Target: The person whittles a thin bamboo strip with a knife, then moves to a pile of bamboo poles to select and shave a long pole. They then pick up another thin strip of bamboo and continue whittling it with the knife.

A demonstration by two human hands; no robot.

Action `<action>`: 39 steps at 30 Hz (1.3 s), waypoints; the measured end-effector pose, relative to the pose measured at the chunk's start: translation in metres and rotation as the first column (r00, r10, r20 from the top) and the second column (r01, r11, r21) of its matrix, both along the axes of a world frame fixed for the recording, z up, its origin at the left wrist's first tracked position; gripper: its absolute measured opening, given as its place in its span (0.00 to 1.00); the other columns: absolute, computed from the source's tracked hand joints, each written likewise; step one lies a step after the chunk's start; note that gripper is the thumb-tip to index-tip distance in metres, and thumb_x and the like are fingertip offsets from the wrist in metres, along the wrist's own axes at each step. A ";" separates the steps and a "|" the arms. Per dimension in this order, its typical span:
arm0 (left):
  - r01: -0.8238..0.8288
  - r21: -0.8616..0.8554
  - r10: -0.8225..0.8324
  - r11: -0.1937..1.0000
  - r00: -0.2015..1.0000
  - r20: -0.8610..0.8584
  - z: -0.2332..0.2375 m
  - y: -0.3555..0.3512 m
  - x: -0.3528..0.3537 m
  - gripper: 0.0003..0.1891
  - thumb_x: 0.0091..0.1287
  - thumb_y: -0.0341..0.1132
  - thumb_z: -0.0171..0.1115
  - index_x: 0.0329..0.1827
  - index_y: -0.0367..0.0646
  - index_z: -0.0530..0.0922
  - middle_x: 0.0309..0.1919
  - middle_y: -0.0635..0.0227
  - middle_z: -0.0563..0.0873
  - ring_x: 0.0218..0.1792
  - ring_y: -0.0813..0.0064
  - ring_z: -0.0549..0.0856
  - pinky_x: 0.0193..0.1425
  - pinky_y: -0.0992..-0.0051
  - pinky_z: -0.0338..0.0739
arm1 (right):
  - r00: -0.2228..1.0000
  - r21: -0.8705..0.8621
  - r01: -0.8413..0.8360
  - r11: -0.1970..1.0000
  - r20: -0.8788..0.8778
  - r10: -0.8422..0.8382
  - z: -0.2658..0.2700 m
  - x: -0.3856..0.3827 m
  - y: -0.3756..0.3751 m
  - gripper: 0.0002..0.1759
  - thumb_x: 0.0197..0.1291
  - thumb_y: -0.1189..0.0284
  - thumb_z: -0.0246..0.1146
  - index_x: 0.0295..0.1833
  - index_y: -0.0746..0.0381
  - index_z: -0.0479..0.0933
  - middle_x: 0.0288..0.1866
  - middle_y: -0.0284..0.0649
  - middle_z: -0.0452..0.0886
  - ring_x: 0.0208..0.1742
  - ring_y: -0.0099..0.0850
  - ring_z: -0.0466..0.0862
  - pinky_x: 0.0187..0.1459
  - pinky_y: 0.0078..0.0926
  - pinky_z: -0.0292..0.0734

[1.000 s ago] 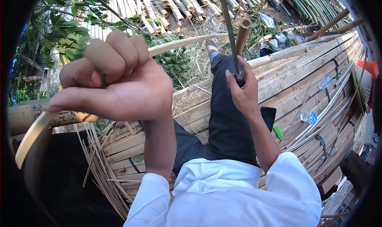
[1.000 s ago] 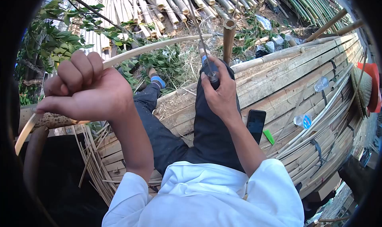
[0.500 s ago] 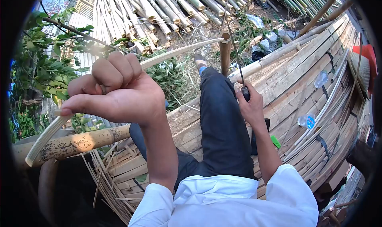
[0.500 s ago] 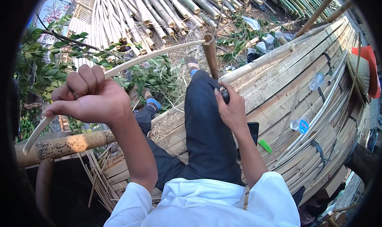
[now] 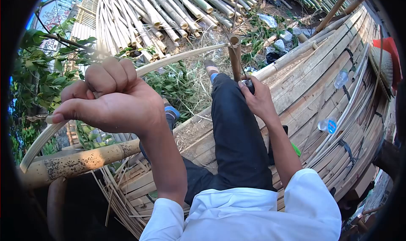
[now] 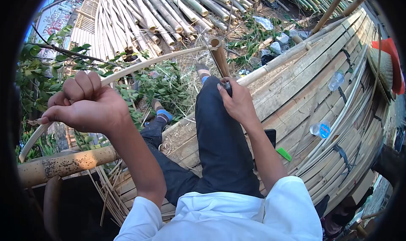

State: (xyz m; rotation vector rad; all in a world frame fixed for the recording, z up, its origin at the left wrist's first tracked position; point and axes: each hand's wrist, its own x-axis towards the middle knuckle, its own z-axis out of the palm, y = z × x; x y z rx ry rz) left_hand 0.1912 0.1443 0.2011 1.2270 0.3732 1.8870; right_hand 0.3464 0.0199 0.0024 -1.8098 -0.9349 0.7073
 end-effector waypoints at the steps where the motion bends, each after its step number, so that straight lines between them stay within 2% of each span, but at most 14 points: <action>1: 0.045 0.007 -0.045 0.999 0.999 0.003 0.000 -0.002 0.000 0.29 0.68 0.69 0.38 0.22 0.54 0.53 0.14 0.81 0.48 0.18 0.83 0.46 0.20 0.77 0.41 | 0.999 0.048 -0.005 0.999 0.040 0.003 -0.006 -0.001 -0.001 0.16 0.65 0.64 0.60 0.51 0.65 0.76 0.29 0.52 0.81 0.31 0.49 0.83 0.36 0.39 0.76; 8: 0.136 0.023 -0.136 0.990 0.991 -0.010 -0.002 -0.007 -0.004 0.30 0.68 0.70 0.36 0.21 0.55 0.50 0.13 0.81 0.48 0.17 0.83 0.45 0.19 0.78 0.40 | 0.986 -0.033 0.003 0.999 0.168 0.003 0.012 -0.004 0.008 0.19 0.66 0.61 0.60 0.54 0.62 0.73 0.30 0.56 0.81 0.33 0.53 0.83 0.35 0.47 0.76; 10: 0.090 0.016 -0.089 0.996 0.996 -0.027 0.000 -0.008 -0.001 0.30 0.68 0.70 0.36 0.20 0.55 0.50 0.13 0.81 0.48 0.17 0.83 0.45 0.19 0.78 0.39 | 0.943 -0.102 -0.002 0.995 0.331 0.035 0.021 0.000 0.012 0.17 0.66 0.60 0.59 0.51 0.61 0.72 0.28 0.55 0.81 0.32 0.55 0.82 0.33 0.50 0.76; 13: 0.077 -0.005 -0.077 0.997 0.997 -0.024 0.000 -0.008 -0.002 0.30 0.68 0.70 0.35 0.20 0.55 0.50 0.13 0.81 0.48 0.17 0.83 0.45 0.19 0.78 0.38 | 0.924 -0.085 -0.027 0.996 0.377 0.057 0.035 -0.004 0.012 0.14 0.66 0.61 0.58 0.45 0.61 0.73 0.25 0.53 0.81 0.30 0.55 0.82 0.32 0.51 0.76; 16: 0.043 0.006 -0.042 0.999 0.999 -0.028 -0.002 -0.007 -0.004 0.30 0.68 0.70 0.35 0.20 0.56 0.51 0.13 0.81 0.47 0.17 0.84 0.44 0.19 0.78 0.37 | 0.937 -0.088 -0.038 0.995 0.342 0.066 0.035 -0.006 0.015 0.12 0.65 0.65 0.61 0.43 0.63 0.74 0.24 0.52 0.80 0.29 0.55 0.81 0.30 0.47 0.73; 20: -0.029 0.022 0.030 0.999 0.997 -0.071 -0.003 -0.012 -0.003 0.29 0.68 0.70 0.36 0.21 0.56 0.52 0.13 0.81 0.47 0.17 0.85 0.44 0.19 0.78 0.37 | 0.953 -0.081 0.024 0.996 0.304 0.002 0.007 0.017 0.018 0.16 0.65 0.61 0.60 0.36 0.64 0.74 0.23 0.53 0.79 0.31 0.55 0.81 0.32 0.49 0.75; 22: 0.170 0.055 -0.169 0.984 0.986 -0.007 -0.003 -0.015 -0.003 0.29 0.68 0.69 0.36 0.21 0.56 0.51 0.13 0.81 0.47 0.17 0.85 0.44 0.19 0.78 0.37 | 0.968 -0.051 -0.032 0.998 0.248 0.043 0.022 0.014 0.018 0.16 0.64 0.61 0.61 0.36 0.65 0.74 0.23 0.53 0.79 0.30 0.56 0.80 0.31 0.49 0.73; 23: 0.168 0.039 -0.168 0.985 0.986 -0.015 -0.004 -0.016 -0.004 0.29 0.68 0.69 0.36 0.21 0.56 0.51 0.13 0.81 0.47 0.17 0.85 0.44 0.19 0.78 0.37 | 0.979 -0.032 -0.085 0.996 0.183 0.089 0.030 0.008 0.013 0.16 0.64 0.62 0.61 0.36 0.65 0.74 0.23 0.53 0.78 0.29 0.56 0.79 0.30 0.48 0.72; 25: 0.010 0.019 -0.010 1.000 1.000 -0.011 -0.003 -0.013 0.000 0.29 0.68 0.69 0.37 0.21 0.56 0.51 0.13 0.81 0.47 0.17 0.85 0.44 0.19 0.78 0.36 | 0.984 -0.019 -0.095 0.995 0.151 0.097 0.042 0.002 0.011 0.16 0.64 0.62 0.61 0.35 0.66 0.74 0.22 0.54 0.77 0.27 0.57 0.77 0.29 0.47 0.69; 28: -0.015 -0.009 0.015 1.000 1.000 0.004 -0.006 -0.014 -0.004 0.29 0.68 0.69 0.38 0.21 0.56 0.51 0.13 0.82 0.47 0.17 0.85 0.44 0.19 0.79 0.37 | 0.987 -0.004 -0.031 1.000 0.156 0.031 0.002 0.009 0.021 0.16 0.64 0.63 0.62 0.34 0.67 0.74 0.23 0.54 0.78 0.28 0.55 0.79 0.31 0.46 0.71; 31: -0.003 -0.010 0.003 1.000 1.000 0.019 -0.007 -0.014 -0.007 0.29 0.68 0.69 0.38 0.21 0.56 0.51 0.13 0.82 0.47 0.17 0.85 0.44 0.20 0.78 0.37 | 0.993 -0.017 -0.010 1.000 0.114 0.012 0.017 0.020 0.015 0.16 0.63 0.64 0.63 0.33 0.68 0.74 0.23 0.54 0.78 0.27 0.55 0.79 0.31 0.45 0.70; 32: 0.048 0.001 -0.048 0.999 0.999 0.023 -0.008 -0.015 -0.009 0.29 0.68 0.69 0.39 0.22 0.56 0.51 0.13 0.82 0.47 0.17 0.85 0.44 0.20 0.78 0.37 | 0.997 0.020 -0.005 1.000 0.082 0.004 0.028 0.016 0.014 0.16 0.64 0.64 0.64 0.34 0.68 0.75 0.20 0.48 0.77 0.21 0.37 0.77 0.27 0.34 0.68; 36: 0.008 0.013 -0.008 1.000 1.000 -0.022 -0.008 -0.015 -0.010 0.29 0.68 0.68 0.39 0.22 0.56 0.51 0.13 0.82 0.47 0.17 0.85 0.44 0.20 0.78 0.38 | 1.000 0.105 0.011 0.994 0.013 -0.013 0.043 0.012 0.016 0.15 0.63 0.65 0.64 0.35 0.69 0.76 0.20 0.48 0.76 0.21 0.38 0.77 0.27 0.34 0.68; 39: 0.012 0.023 -0.011 1.000 0.999 -0.035 -0.010 -0.016 -0.013 0.29 0.69 0.68 0.38 0.22 0.56 0.51 0.13 0.81 0.47 0.17 0.85 0.44 0.21 0.78 0.38 | 0.988 0.032 -0.020 0.999 0.151 0.015 0.013 0.015 0.027 0.15 0.63 0.66 0.64 0.37 0.69 0.76 0.20 0.48 0.76 0.20 0.36 0.76 0.27 0.34 0.67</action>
